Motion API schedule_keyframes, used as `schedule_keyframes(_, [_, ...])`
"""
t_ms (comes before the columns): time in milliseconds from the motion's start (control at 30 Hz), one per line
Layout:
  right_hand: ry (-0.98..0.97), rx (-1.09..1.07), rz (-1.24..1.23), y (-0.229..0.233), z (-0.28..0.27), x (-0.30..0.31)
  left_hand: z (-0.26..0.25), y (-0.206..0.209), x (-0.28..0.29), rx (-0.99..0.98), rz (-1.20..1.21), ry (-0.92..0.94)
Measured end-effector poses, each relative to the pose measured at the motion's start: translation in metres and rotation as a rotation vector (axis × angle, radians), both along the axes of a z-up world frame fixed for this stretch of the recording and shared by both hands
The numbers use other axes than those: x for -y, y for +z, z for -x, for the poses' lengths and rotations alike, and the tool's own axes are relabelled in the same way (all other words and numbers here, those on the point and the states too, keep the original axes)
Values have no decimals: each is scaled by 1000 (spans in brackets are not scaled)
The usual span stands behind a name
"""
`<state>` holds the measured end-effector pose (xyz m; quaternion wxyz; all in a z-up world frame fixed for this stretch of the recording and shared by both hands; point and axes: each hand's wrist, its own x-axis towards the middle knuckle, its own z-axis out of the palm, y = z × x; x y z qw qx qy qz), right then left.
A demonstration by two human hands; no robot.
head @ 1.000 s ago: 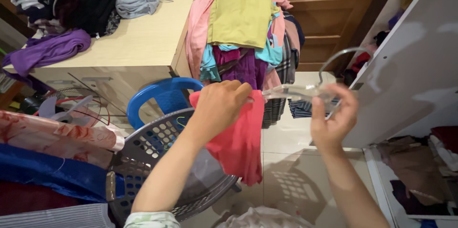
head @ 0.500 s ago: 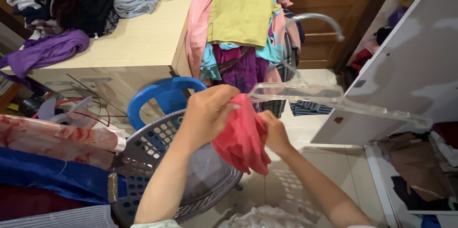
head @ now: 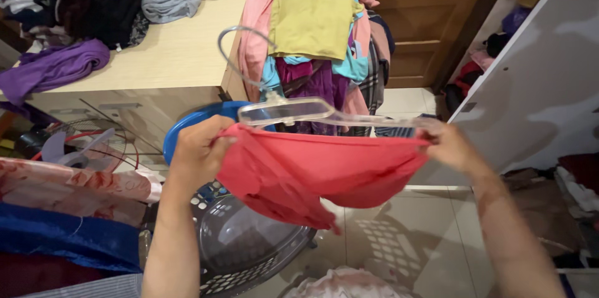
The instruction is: The person takes a pink garment from a laundry basket, places it on a clear plastic hanger, and hangs it in a wardrobe. The person also briefly moves other clothes in the wardrobe to make space.
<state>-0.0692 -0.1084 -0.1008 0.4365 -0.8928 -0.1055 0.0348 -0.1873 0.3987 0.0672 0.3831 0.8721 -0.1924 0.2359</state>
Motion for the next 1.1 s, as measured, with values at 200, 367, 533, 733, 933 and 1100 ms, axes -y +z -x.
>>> schedule_keyframes(200, [-42,227,-131,67,12,15,-4,-23,-7,17,-12,44])
schedule_keyframes(367, [-107,691,61,104,17,-7,-2,-24,9,111,-81,0])
schedule_keyframes(533, [-210,489,-189,116,24,-23,-3,-19,29,220,-247,147])
schedule_keyframes(733, [-178,403,-522,130,52,-49,-1,-25,48,324,-256,191])
schedule_keyframes(933, [309,719,-78,147,106,-89,4,-40,56,325,-9,207])
schedule_keyframes(1100, [-105,952,-7,151,106,-102,15,-51,61,332,32,178])
